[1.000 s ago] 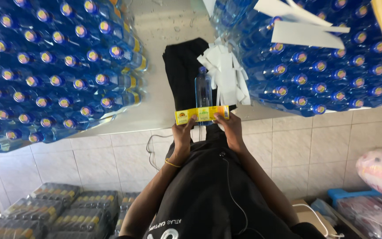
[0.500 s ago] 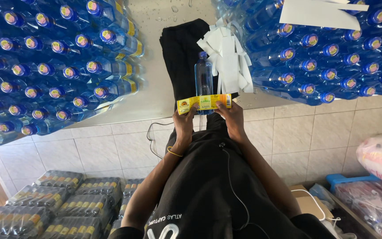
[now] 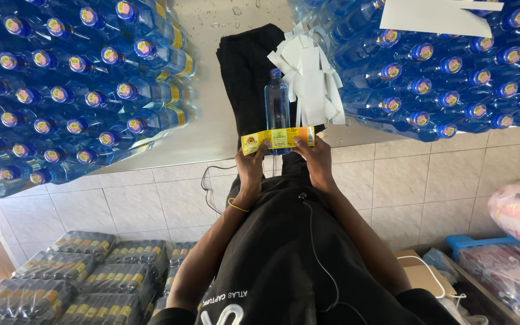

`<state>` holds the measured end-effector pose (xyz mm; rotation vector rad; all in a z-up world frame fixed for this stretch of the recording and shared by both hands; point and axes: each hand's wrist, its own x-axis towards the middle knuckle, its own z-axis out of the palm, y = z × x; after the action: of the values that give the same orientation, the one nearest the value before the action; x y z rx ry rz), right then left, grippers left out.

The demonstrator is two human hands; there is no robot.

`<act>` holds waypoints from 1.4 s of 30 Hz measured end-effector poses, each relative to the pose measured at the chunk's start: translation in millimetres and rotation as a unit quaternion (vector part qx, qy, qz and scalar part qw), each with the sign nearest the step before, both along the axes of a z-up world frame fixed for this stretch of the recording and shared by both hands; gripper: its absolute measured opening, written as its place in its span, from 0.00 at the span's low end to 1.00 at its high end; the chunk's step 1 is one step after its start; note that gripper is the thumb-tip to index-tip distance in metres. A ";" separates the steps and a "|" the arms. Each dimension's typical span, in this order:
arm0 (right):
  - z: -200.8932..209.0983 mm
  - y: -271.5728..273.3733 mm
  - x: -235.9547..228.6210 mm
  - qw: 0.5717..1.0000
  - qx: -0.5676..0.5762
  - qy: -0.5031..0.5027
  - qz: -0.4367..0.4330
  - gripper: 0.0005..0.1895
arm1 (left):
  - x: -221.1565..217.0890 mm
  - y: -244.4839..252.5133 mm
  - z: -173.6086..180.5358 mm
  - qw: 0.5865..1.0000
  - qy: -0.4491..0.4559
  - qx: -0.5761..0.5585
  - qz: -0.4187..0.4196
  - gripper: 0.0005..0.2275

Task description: The person repeatedly picks up a clear plastic bottle, wraps a yellow label around its body, and places the labeled bottle onto a nearby stack. This process is repeated multiple times with different bottles.

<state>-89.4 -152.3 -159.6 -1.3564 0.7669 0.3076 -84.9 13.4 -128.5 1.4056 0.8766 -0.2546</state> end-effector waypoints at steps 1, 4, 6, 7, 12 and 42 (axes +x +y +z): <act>-1.1 -0.1 -0.1 1.000 0.000 0.000 0.000 0.24 | 0.9 0.0 0.3 1.000 0.000 0.000 0.000 0.16; -4.0 -0.6 -1.6 1.000 -0.003 0.002 0.005 0.24 | 1.9 -0.6 -0.7 1.000 -0.002 0.005 -0.004 0.15; -6.0 0.0 -2.4 1.000 -0.007 0.002 -0.001 0.24 | 1.1 -0.3 -3.6 1.000 0.001 0.013 -0.010 0.15; -7.3 0.6 -2.3 1.000 -0.007 0.002 -0.001 0.24 | 1.6 -0.1 -1.9 1.000 0.001 0.014 -0.010 0.15; -12.7 5.0 -2.0 1.000 -0.010 0.011 0.007 0.26 | -0.5 -0.4 -16.3 0.999 -0.004 0.043 -0.023 0.14; 122.9 5.7 41.8 0.886 0.395 -0.161 0.181 0.63 | 108.0 34.4 159.5 0.791 -0.489 -0.368 0.022 0.49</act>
<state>-47.6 -146.6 -36.7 -0.7214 0.0577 0.5957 23.1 47.8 31.1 0.5962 -0.0956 0.1775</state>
